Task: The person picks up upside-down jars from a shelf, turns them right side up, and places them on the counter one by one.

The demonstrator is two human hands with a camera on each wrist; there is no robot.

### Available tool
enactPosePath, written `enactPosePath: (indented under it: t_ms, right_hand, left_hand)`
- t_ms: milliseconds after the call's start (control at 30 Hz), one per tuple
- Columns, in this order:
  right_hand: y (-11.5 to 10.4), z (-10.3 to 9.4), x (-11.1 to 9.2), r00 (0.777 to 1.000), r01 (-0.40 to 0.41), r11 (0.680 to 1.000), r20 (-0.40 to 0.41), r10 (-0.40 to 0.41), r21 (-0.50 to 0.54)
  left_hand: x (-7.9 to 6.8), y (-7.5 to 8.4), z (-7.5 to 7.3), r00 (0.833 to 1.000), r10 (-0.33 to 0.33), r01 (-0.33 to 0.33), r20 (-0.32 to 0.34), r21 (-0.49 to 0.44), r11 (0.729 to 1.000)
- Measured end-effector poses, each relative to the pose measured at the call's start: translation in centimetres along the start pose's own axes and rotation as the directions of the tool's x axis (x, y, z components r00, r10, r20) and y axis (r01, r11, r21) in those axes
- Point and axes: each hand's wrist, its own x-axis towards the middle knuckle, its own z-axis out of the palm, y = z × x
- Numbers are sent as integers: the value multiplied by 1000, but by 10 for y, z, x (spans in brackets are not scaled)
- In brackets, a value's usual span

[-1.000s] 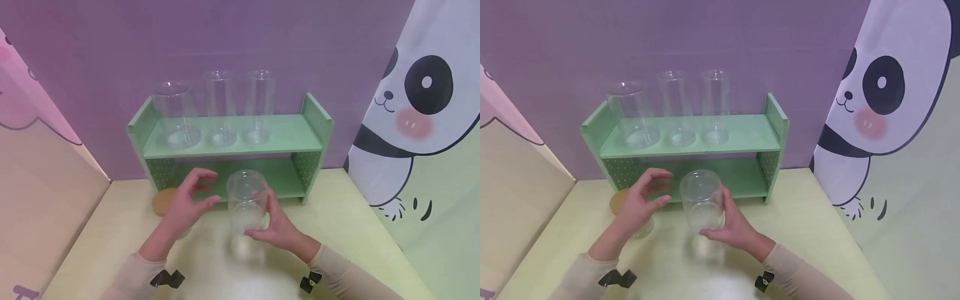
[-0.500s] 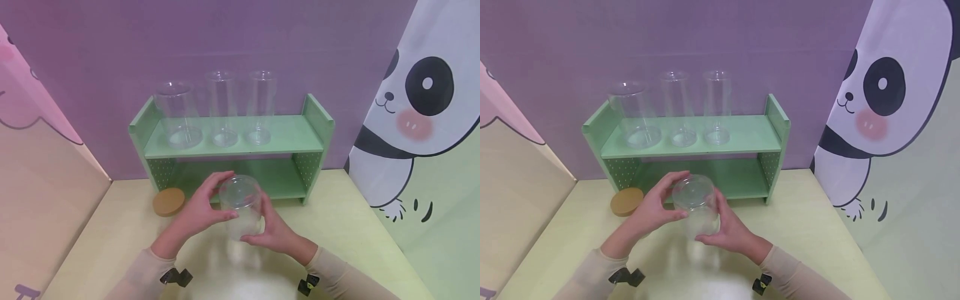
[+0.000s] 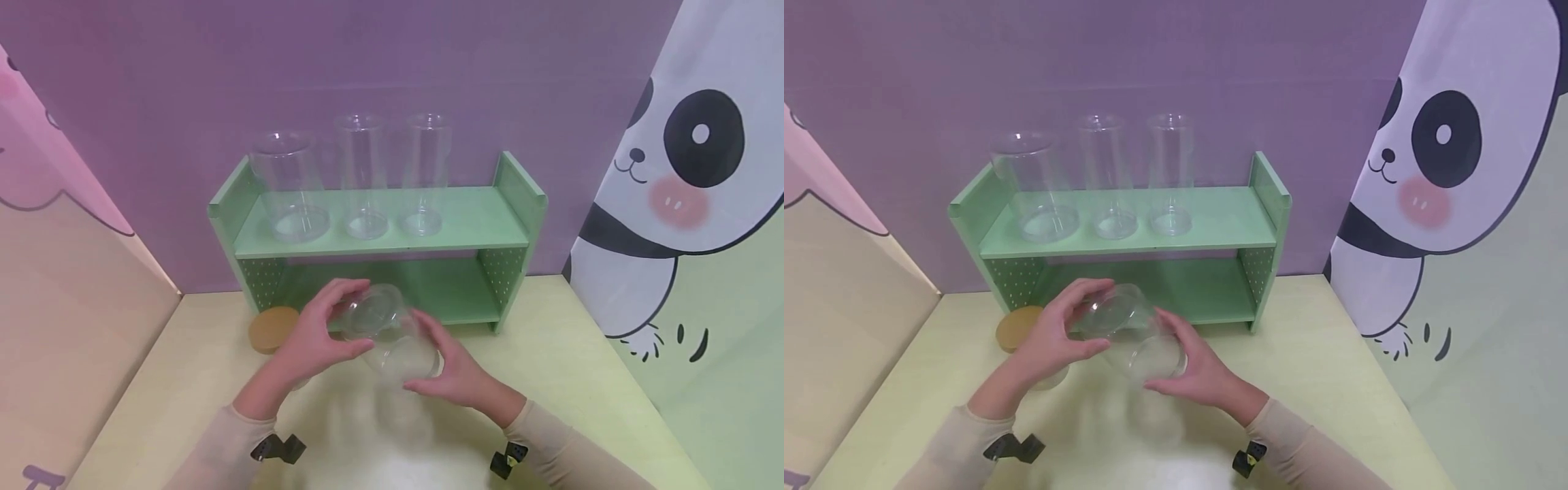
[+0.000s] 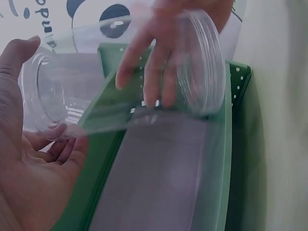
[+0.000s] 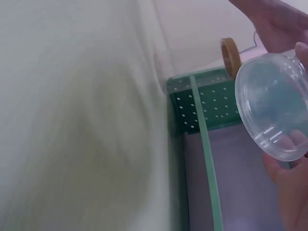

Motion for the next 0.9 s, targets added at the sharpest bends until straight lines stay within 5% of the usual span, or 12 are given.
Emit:
enactPosePath:
  t_ms: [467, 900]
  right_hand:
    - [1, -29, 2, 996, 81, 968, -47, -72, 238]
    - [-10, -52, 15, 991, 133, 981, -16, -132, 139]
  left_hand:
    - [-20, -21, -12, 999, -9, 6, 51, 73, 997]
    - [-26, -26, -8, 991, -83, 67, 101, 148, 987]
